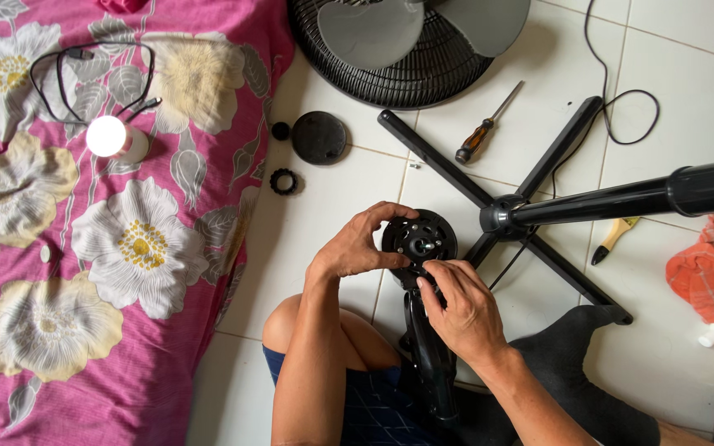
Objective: The person sits on the floor and uses a screwdriver to tighten screws on the base of a disassembled electric fan. They repeatedly adjust and secure the base components while the fan head and other parts lie nearby.
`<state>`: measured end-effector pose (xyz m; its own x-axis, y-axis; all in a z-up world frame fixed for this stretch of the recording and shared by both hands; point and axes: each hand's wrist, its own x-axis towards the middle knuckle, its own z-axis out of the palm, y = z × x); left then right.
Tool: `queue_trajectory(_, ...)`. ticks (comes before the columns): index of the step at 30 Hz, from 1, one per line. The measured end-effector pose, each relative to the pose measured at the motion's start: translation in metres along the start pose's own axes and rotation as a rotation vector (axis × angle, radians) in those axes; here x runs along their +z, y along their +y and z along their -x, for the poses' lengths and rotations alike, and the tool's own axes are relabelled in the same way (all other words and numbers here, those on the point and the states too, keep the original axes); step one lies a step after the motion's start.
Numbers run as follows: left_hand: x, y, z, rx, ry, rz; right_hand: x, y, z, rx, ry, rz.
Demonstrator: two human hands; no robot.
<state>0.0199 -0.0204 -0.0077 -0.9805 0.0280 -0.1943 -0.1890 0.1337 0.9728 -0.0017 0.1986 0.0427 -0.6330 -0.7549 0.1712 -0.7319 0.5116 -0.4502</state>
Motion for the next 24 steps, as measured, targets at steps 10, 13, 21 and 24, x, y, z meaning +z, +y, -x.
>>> queue_trajectory(10,0.000,-0.003,0.001,0.057,0.036,0.006,-0.010,0.012,-0.007,0.037,0.168,-0.146)
queue_trajectory(13,-0.001,0.002,0.000,0.055,0.051,-0.012,-0.005,0.047,-0.023,0.135,0.210,-0.162)
queue_trajectory(21,0.000,0.009,-0.003,0.090,0.073,-0.044,0.061,0.191,-0.123,0.537,0.179,-0.005)
queue_trajectory(24,-0.001,0.010,-0.004,0.114,0.075,-0.048,0.078,0.213,-0.146,0.684,0.133,0.048)
